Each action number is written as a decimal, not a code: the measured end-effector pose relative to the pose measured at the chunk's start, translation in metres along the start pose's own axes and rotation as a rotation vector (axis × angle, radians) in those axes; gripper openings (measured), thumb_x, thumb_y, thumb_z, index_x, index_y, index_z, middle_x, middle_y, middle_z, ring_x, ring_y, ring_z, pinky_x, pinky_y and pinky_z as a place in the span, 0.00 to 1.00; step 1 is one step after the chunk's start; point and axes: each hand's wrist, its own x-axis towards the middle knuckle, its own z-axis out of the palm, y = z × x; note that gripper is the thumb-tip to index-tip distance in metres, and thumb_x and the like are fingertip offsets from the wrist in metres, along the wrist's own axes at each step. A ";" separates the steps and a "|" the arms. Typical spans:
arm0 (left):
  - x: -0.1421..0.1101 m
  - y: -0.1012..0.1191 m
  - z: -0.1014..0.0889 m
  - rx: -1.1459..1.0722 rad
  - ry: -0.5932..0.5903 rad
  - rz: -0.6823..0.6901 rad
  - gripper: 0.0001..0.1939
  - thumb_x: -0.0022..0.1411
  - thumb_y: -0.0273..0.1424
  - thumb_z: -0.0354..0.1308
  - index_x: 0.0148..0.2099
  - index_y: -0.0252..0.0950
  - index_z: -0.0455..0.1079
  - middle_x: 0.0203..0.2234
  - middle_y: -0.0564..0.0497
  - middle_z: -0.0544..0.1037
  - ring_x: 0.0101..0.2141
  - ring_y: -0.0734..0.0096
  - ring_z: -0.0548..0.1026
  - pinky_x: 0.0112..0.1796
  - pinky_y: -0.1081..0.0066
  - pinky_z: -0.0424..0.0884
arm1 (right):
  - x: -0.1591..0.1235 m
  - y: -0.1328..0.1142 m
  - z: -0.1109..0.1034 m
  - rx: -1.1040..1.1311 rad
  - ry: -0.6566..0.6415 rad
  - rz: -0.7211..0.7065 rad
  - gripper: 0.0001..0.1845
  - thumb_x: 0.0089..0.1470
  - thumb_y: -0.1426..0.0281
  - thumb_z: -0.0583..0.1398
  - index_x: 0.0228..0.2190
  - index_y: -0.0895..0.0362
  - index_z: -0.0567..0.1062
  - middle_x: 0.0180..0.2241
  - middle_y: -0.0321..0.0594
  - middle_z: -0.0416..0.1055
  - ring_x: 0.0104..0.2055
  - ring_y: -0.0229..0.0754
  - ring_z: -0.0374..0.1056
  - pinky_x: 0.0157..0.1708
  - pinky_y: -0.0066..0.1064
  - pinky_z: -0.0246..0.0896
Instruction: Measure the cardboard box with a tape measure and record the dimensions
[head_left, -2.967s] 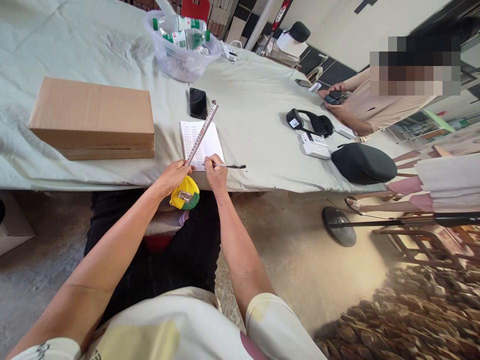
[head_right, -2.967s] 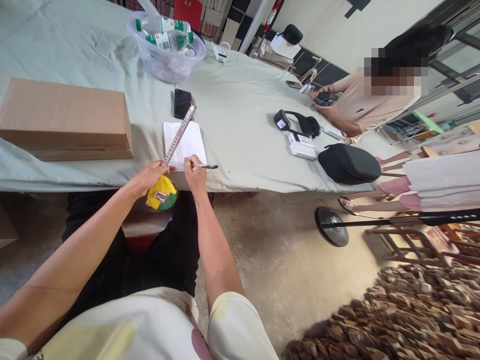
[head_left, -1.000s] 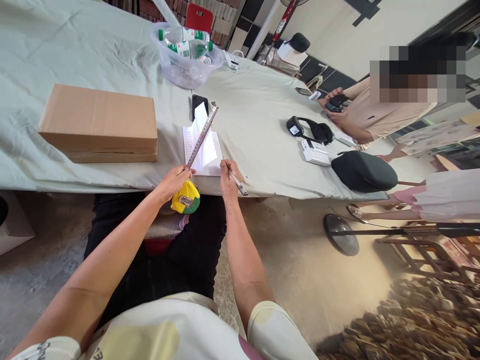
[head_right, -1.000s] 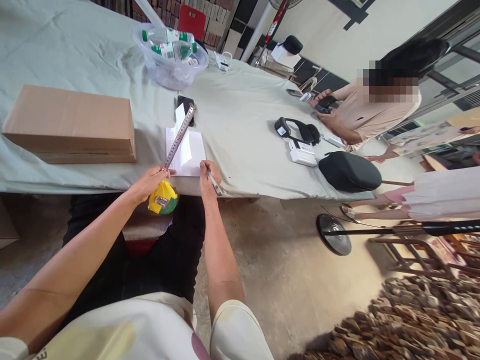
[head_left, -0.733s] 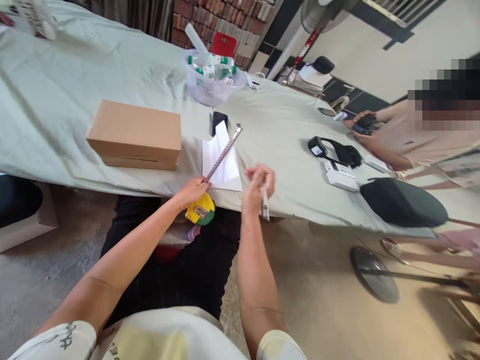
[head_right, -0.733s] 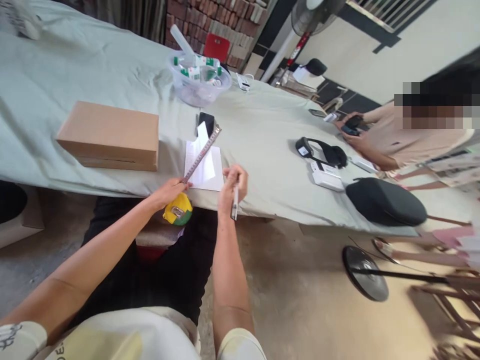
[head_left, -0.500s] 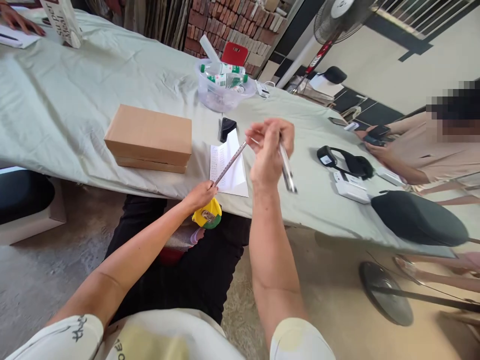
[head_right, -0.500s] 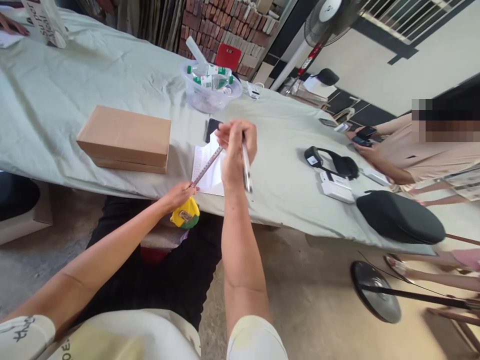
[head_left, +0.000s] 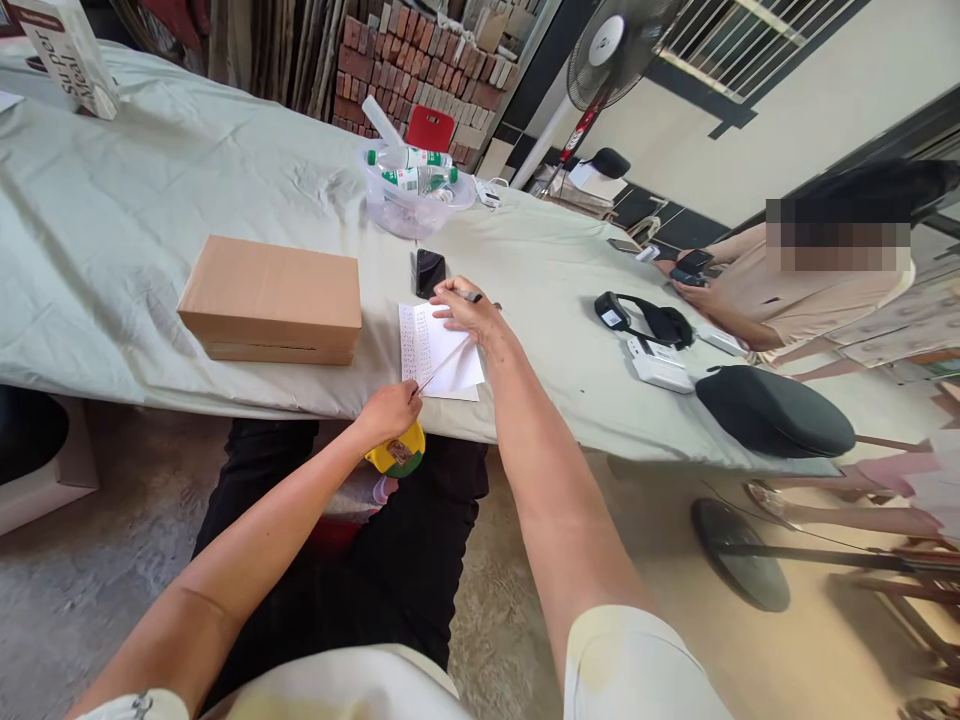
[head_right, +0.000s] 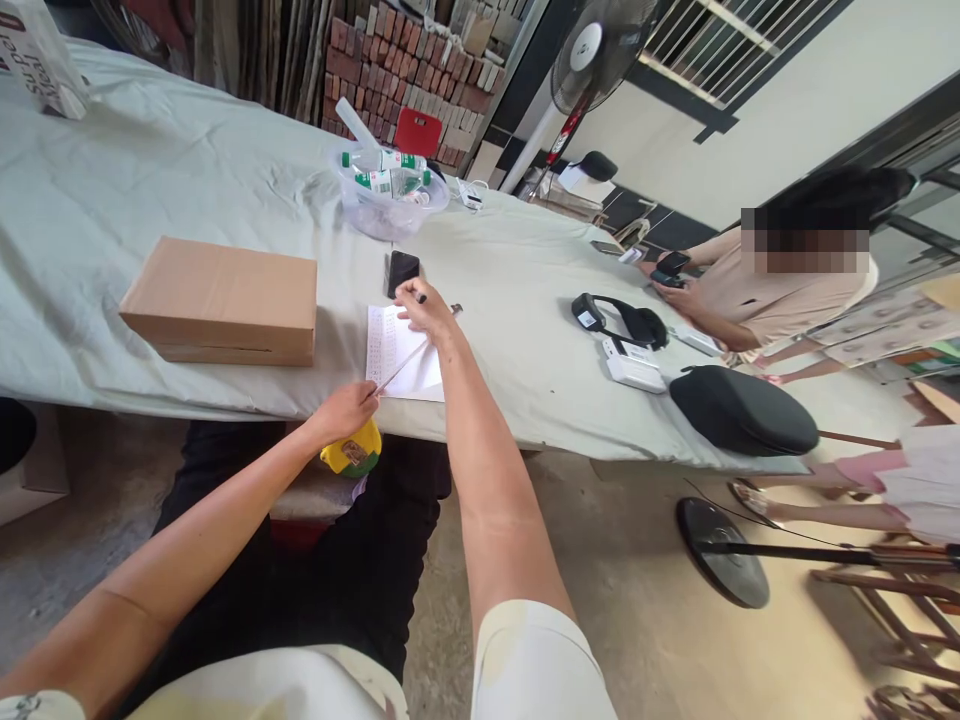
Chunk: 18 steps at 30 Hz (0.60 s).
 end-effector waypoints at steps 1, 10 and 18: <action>-0.001 0.001 -0.001 0.021 -0.010 0.005 0.14 0.68 0.29 0.43 0.43 0.35 0.71 0.41 0.40 0.80 0.44 0.55 0.77 0.42 0.63 0.68 | -0.002 0.006 -0.005 0.020 -0.005 0.013 0.08 0.62 0.61 0.57 0.37 0.52 0.69 0.47 0.39 0.76 0.41 0.38 0.75 0.43 0.33 0.69; -0.010 0.018 -0.002 0.217 -0.056 -0.004 0.18 0.67 0.27 0.44 0.52 0.33 0.71 0.47 0.35 0.80 0.48 0.48 0.78 0.44 0.59 0.71 | 0.019 0.039 -0.032 0.041 0.084 0.077 0.04 0.60 0.66 0.58 0.35 0.53 0.68 0.43 0.39 0.75 0.37 0.36 0.73 0.35 0.27 0.67; -0.008 0.040 0.006 0.377 -0.043 0.003 0.19 0.66 0.22 0.44 0.54 0.30 0.71 0.46 0.35 0.79 0.46 0.49 0.80 0.43 0.59 0.75 | 0.084 0.024 -0.005 -0.426 0.230 0.133 0.29 0.54 0.55 0.65 0.50 0.59 0.65 0.51 0.58 0.73 0.54 0.55 0.70 0.51 0.43 0.68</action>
